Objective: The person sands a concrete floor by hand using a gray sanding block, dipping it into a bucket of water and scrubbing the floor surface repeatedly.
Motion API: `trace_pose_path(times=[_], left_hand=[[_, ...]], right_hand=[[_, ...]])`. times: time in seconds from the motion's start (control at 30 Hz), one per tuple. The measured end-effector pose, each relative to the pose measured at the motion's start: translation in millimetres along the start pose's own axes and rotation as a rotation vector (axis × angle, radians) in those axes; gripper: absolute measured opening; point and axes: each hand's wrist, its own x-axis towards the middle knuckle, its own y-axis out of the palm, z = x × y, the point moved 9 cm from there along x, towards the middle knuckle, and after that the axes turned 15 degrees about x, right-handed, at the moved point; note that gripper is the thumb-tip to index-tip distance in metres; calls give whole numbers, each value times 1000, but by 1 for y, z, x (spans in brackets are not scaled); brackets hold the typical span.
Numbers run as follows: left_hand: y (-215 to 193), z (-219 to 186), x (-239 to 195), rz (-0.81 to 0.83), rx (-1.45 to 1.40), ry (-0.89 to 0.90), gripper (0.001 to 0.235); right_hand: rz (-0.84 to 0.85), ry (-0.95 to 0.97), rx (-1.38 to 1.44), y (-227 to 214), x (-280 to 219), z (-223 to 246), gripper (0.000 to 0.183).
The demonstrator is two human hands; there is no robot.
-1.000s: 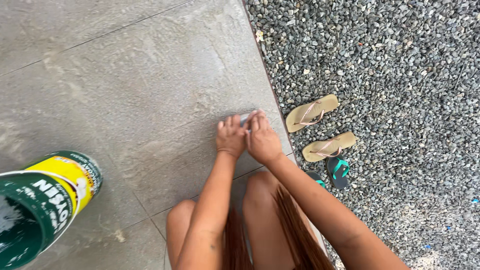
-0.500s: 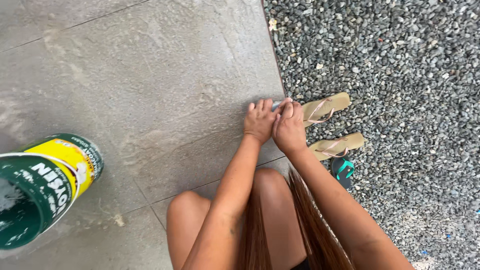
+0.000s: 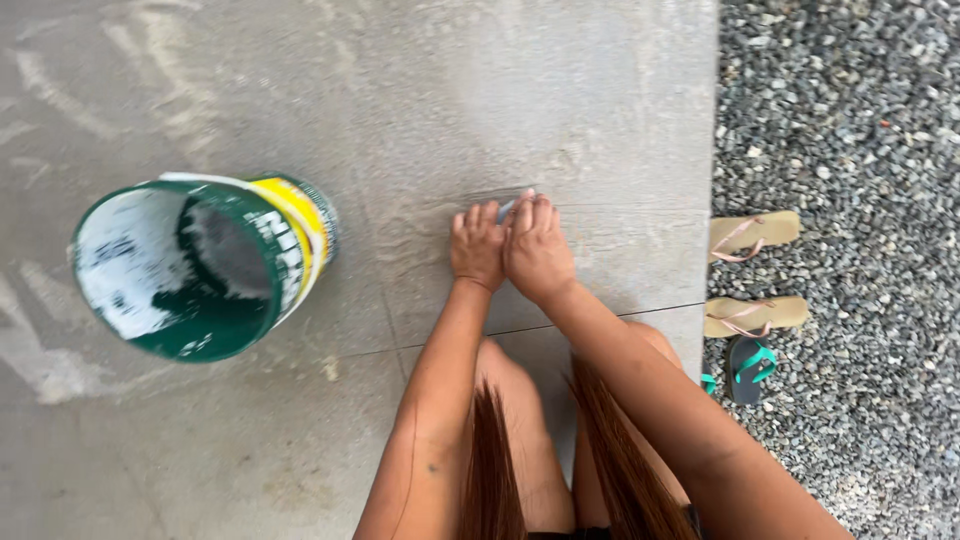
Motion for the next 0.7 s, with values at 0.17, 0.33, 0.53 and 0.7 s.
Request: trace_pose_path(times=[0.17, 0.33, 0.53, 0.7], left_hand=[[7, 110, -72, -24, 147, -142, 15], [12, 171, -117, -82, 311, -302, 9], [-34, 161, -97, -163, 269, -325, 17], [-67, 125, -61, -203, 223, -183, 14]], right_hand=[[104, -144, -31, 37, 38, 111, 55], [11, -65, 114, 64, 55, 168, 65], [-14, -106, 116, 66, 54, 156, 64], [-27, -51, 126, 52, 37, 122, 62]])
